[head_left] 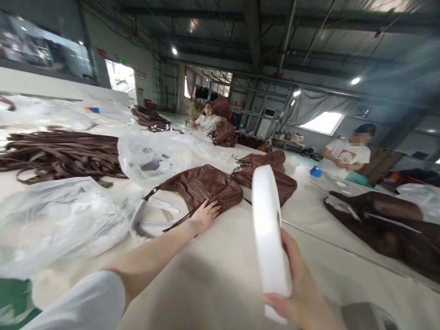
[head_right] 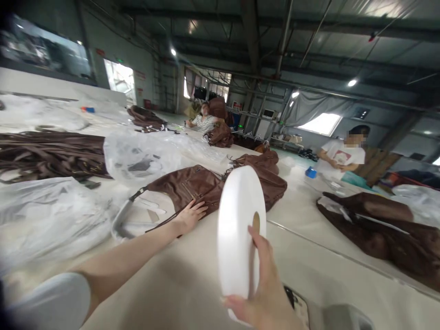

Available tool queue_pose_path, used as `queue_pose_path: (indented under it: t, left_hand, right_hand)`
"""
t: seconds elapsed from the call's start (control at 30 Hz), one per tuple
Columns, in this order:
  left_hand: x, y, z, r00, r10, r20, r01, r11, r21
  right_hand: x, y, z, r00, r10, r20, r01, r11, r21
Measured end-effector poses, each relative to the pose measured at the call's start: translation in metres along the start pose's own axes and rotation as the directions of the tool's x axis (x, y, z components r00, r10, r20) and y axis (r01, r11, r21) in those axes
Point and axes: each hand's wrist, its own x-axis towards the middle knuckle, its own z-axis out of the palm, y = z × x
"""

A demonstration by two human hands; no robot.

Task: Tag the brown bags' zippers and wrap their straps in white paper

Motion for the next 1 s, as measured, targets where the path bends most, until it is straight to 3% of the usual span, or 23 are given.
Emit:
queue_pose_path:
  t: [0.1, 0.2, 0.3, 0.37, 0.53, 0.63, 0.77, 0.9, 1.0]
  left_hand:
    - [-0.005, -0.032, -0.002, 1.000, -0.018, -0.008, 0.017, 0.999, -0.040]
    - [-0.004, -0.046, -0.002, 0.999, -0.045, -0.021, 0.042, 0.991, -0.128]
    - [0.000, -0.046, 0.000, 0.997, -0.068, -0.037, 0.056, 0.966, -0.251]
    - [0.002, -0.041, 0.000, 0.994, -0.091, -0.059, 0.066, 0.940, -0.336]
    - [-0.009, -0.017, -0.004, 0.950, -0.262, -0.172, 0.151, 0.864, -0.481]
    - [-0.018, -0.002, -0.007, 0.919, -0.331, -0.212, 0.173, 0.826, -0.537]
    - [-0.022, 0.001, -0.007, 0.908, -0.360, -0.212, 0.168, 0.779, -0.604]
    - [-0.017, 0.002, -0.005, 0.889, -0.377, -0.258, 0.146, 0.769, -0.622]
    - [-0.014, 0.014, -0.029, 0.878, -0.413, -0.243, 0.145, 0.713, -0.686]
  right_hand:
    - [0.010, -0.011, 0.053, 0.970, 0.023, 0.243, -0.015, 0.999, -0.035]
    - [0.003, -0.007, 0.094, 0.885, 0.079, 0.459, -0.023, 0.992, -0.127]
    - [-0.002, -0.003, 0.111, 0.808, 0.107, 0.579, -0.011, 0.986, -0.167]
    - [-0.001, -0.003, 0.113, 0.788, 0.131, 0.601, -0.024, 0.983, -0.183]
    - [-0.006, -0.009, 0.109, 0.798, 0.148, 0.585, -0.049, 0.982, -0.182]
    - [-0.024, -0.009, 0.100, 0.855, 0.097, 0.510, -0.019, 0.988, -0.156]
    - [-0.057, -0.004, 0.076, 0.943, -0.014, 0.333, 0.051, 0.993, -0.103]
    - [-0.099, 0.002, 0.061, 0.966, -0.046, 0.253, 0.034, 0.998, 0.049]
    - [-0.134, 0.007, 0.068, 0.983, 0.016, 0.182, -0.025, 0.998, 0.049]
